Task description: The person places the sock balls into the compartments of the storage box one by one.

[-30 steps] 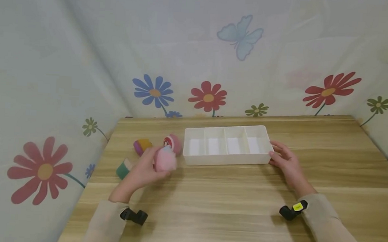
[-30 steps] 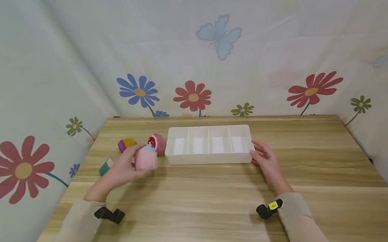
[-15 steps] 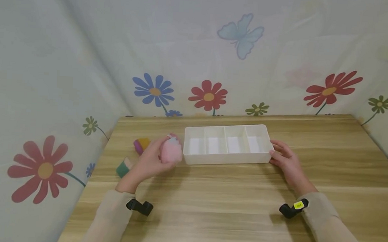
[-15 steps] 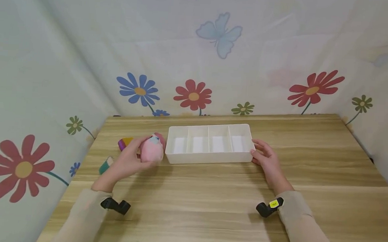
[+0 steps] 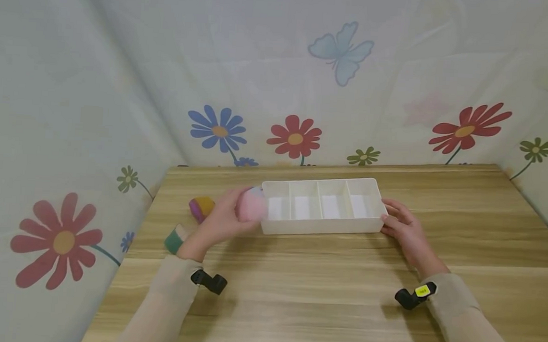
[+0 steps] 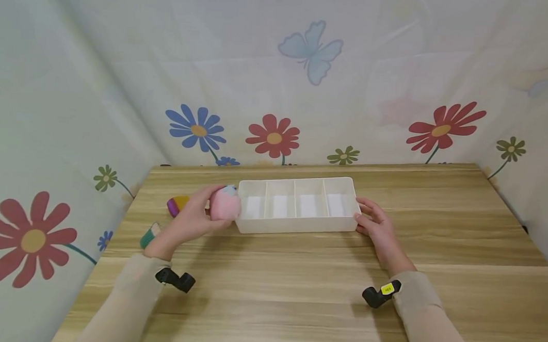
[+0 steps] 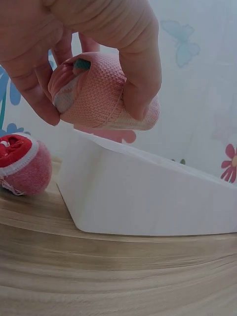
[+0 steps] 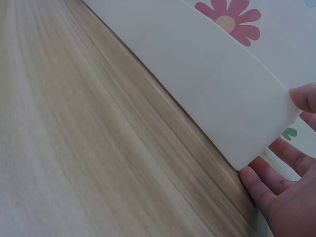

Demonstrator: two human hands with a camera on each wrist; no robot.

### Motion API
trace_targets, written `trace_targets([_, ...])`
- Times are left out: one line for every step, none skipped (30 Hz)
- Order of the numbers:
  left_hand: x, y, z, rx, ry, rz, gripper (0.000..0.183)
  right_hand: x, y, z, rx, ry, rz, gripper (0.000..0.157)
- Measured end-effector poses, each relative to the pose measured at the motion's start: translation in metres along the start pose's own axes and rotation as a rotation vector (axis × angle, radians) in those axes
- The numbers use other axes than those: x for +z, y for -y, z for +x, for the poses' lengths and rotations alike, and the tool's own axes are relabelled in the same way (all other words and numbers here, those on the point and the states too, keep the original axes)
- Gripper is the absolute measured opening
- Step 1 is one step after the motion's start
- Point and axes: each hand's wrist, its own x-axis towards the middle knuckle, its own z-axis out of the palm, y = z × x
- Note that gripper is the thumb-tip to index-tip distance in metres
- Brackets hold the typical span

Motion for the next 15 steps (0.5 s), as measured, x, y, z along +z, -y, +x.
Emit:
trace_targets([0.001,-0.001,0.001,-0.002,0.000,-0.001,0.074,0.000,0.000,0.000,0.000,0.001,0.001,0.051])
trace_targets([0.001,-0.002,0.003,-0.007,0.001,0.000,0.074,0.000,0.000,0.000,0.000,0.001,0.001,0.051])
trace_targets([0.002,-0.003,0.004,-0.010,0.003,0.000,0.074,0.000,0.000,0.000,0.002,0.000,-0.001,0.051])
trace_targets([0.003,-0.004,0.005,-0.012,0.005,0.004,0.074,0.000,0.000,0.000,0.004,0.000,0.000,0.051])
trace_targets([0.004,-0.004,0.006,-0.011,0.008,0.006,0.074,0.000,0.000,0.000,0.005,0.000,-0.001,0.052])
trace_targets([0.004,-0.004,0.007,-0.008,0.009,0.011,0.074,0.000,0.000,0.000,0.006,0.000,-0.002,0.052])
trace_targets([0.005,-0.005,0.008,-0.005,0.010,0.013,0.075,0.000,0.000,0.000,0.009,0.000,-0.004,0.052])
trace_targets([0.006,-0.005,0.010,0.001,0.011,0.013,0.075,0.000,0.000,0.000,0.013,-0.002,-0.006,0.052])
trace_targets([0.007,-0.004,0.011,0.006,0.013,0.015,0.075,0.000,0.001,0.001,0.016,-0.003,-0.006,0.051])
trace_targets([0.008,-0.004,0.012,0.012,0.015,0.017,0.075,0.000,0.001,0.001,0.019,-0.004,-0.005,0.051])
trace_targets([0.009,-0.004,0.014,0.020,0.017,0.014,0.076,0.000,0.001,0.001,0.021,-0.005,-0.008,0.051])
trace_targets([0.010,-0.004,0.015,0.026,0.020,0.012,0.076,0.000,0.002,0.001,0.022,-0.005,-0.009,0.051])
trace_targets([0.011,-0.003,0.017,0.033,0.026,0.007,0.077,0.000,0.002,0.000,0.024,-0.006,-0.010,0.051])
trace_targets([0.012,-0.003,0.018,0.037,0.033,0.004,0.078,0.000,0.002,0.000,0.024,-0.006,-0.010,0.050])
trace_targets([0.014,-0.003,0.019,0.041,0.040,0.001,0.078,0.000,0.002,0.000,0.024,-0.006,-0.011,0.050])
